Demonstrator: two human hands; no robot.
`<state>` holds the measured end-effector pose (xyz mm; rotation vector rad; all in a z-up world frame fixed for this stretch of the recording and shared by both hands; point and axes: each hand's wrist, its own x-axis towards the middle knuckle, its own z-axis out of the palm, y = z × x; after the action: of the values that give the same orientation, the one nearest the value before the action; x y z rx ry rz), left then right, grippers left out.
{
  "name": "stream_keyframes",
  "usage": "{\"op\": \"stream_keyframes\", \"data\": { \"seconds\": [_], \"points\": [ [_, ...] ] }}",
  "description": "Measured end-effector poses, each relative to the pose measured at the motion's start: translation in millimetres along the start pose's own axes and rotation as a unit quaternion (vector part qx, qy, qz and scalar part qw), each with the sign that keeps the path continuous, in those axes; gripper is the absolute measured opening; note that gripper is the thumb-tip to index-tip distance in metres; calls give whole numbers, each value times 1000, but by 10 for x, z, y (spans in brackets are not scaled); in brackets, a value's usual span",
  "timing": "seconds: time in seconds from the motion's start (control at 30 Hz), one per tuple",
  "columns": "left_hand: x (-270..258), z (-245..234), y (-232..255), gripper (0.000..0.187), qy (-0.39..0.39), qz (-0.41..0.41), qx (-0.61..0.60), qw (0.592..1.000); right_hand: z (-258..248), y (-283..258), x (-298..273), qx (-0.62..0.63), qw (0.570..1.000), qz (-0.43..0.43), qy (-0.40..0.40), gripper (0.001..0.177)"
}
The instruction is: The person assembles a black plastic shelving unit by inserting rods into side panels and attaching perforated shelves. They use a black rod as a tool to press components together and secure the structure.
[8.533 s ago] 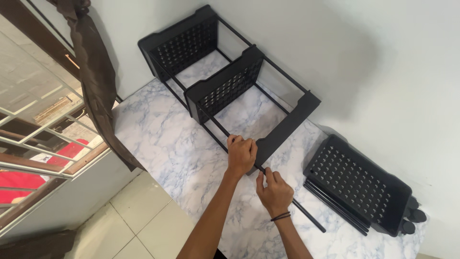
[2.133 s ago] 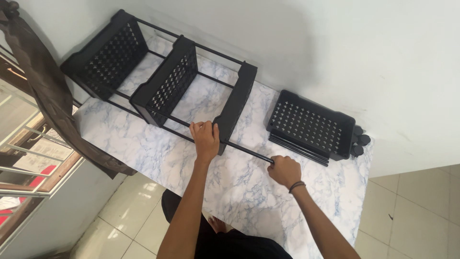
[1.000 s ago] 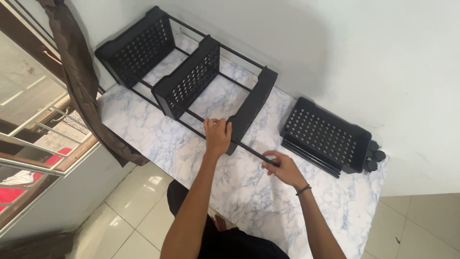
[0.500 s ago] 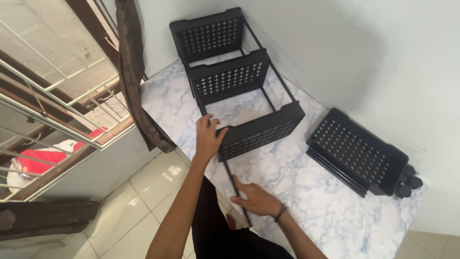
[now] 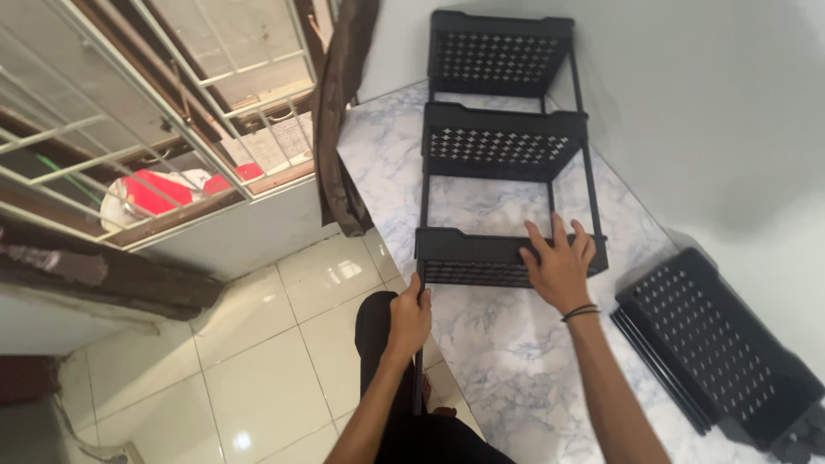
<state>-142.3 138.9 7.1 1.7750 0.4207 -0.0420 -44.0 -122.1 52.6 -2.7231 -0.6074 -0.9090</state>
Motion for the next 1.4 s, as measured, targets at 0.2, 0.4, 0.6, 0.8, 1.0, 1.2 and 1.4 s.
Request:
{"op": "stream_keyframes", "data": {
  "seconds": [0.2, 0.4, 0.6, 0.8, 1.0, 1.2, 1.4],
  "points": [
    [-15, -128, 34, 35, 90, 119, 142, 979, 57, -12, 81, 37, 989, 76, -119, 27],
    [36, -752, 92, 37, 114, 33, 277, 953, 91, -650, -62, 94, 984, 114, -95, 30],
    [144, -1073, 72, 36, 152, 56, 402, 901, -34, -1107, -75, 130, 971, 163, -116, 28],
    [433, -1423, -16, 29, 147, 164, 416, 882, -89, -1362, -57, 154, 962, 180, -139, 26],
    [613, -1462, -90, 25, 177, 213, 397, 875, -65, -1451, 41, 159, 960, 201, -116, 24],
    [900, -1522, -16, 31, 122, 145, 455, 870, 11, -1564, 146, 159, 956, 210, -126, 25],
    [1211, -1654, 24, 45, 46, 40, 414, 908, 94, -1661, 220, 128, 958, 225, -127, 26]
  ]
}}
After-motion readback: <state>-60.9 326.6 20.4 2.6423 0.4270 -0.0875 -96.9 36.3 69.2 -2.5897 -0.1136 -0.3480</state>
